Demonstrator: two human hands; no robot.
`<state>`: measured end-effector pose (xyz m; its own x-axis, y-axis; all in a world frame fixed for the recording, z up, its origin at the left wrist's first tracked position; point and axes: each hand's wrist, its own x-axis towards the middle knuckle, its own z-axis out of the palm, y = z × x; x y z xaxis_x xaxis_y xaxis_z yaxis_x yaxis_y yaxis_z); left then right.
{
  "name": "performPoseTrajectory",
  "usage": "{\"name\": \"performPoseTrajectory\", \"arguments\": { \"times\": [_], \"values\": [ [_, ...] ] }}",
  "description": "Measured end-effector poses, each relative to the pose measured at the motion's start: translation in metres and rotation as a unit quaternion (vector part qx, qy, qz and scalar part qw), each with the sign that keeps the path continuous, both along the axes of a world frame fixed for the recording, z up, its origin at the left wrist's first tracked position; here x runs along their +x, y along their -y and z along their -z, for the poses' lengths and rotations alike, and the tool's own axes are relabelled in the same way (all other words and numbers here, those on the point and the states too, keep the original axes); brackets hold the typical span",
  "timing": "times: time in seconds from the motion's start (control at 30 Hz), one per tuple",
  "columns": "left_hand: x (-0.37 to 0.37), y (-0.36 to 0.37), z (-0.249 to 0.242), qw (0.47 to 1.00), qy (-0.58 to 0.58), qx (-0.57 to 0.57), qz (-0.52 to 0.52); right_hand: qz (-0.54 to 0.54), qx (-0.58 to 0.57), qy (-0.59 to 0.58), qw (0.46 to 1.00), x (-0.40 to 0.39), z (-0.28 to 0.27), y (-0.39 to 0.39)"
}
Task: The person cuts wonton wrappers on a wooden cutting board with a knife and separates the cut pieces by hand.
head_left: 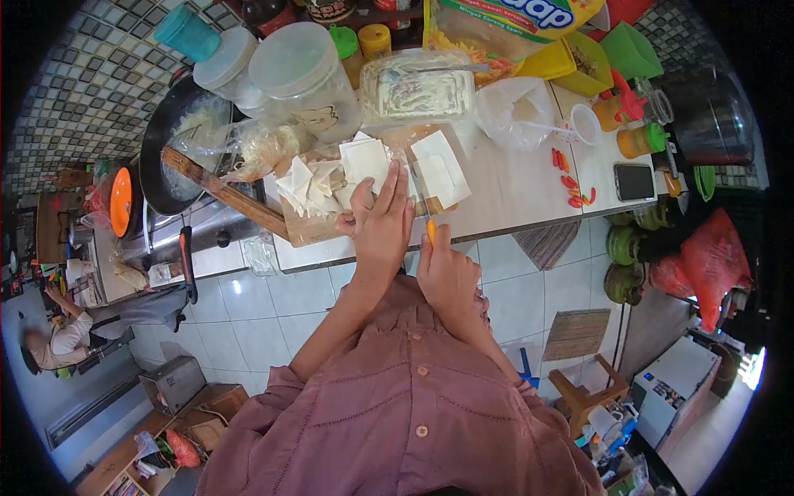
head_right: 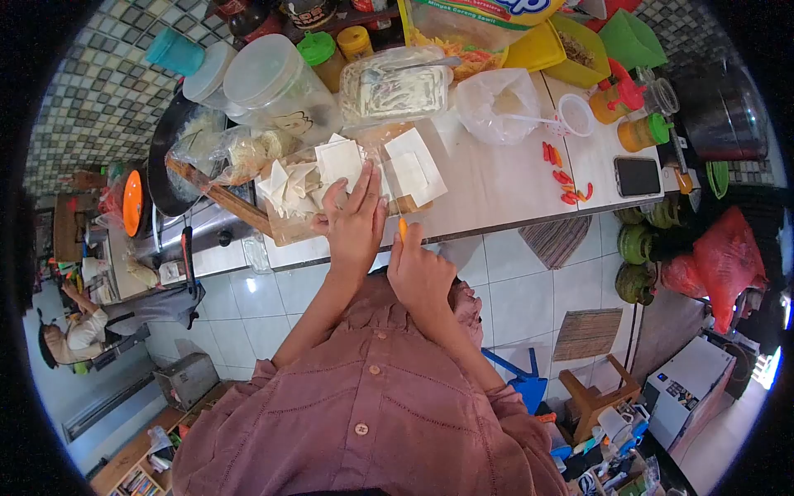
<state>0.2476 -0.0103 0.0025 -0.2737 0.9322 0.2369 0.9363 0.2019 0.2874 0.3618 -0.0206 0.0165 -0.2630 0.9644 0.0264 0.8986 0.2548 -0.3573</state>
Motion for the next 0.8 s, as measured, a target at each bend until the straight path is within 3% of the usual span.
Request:
{"name": "performPoseTrajectory", "arguments": {
  "times": [0.23,0.3,0.4,0.6,0.8],
  "values": [
    [-0.001,0.000,0.003,1.000,0.001,0.001,0.001,0.001,-0.007,-0.026,1.000,0.008,0.001,0.010],
    [-0.001,-0.001,0.004,1.000,0.008,0.000,-0.002,0.007,-0.068,-0.032,0.997,0.010,-0.003,0.012],
    [0.001,0.000,-0.002,1.000,0.005,-0.012,-0.007,0.003,-0.019,-0.015,1.000,0.005,0.002,0.004],
    [-0.001,0.000,0.006,1.000,-0.003,-0.006,-0.003,0.013,-0.079,-0.027,0.996,-0.005,-0.010,-0.015],
    [0.001,0.001,-0.001,1.000,0.003,-0.006,-0.004,0.001,-0.064,-0.010,0.998,0.005,-0.008,-0.005]
  ]
}}
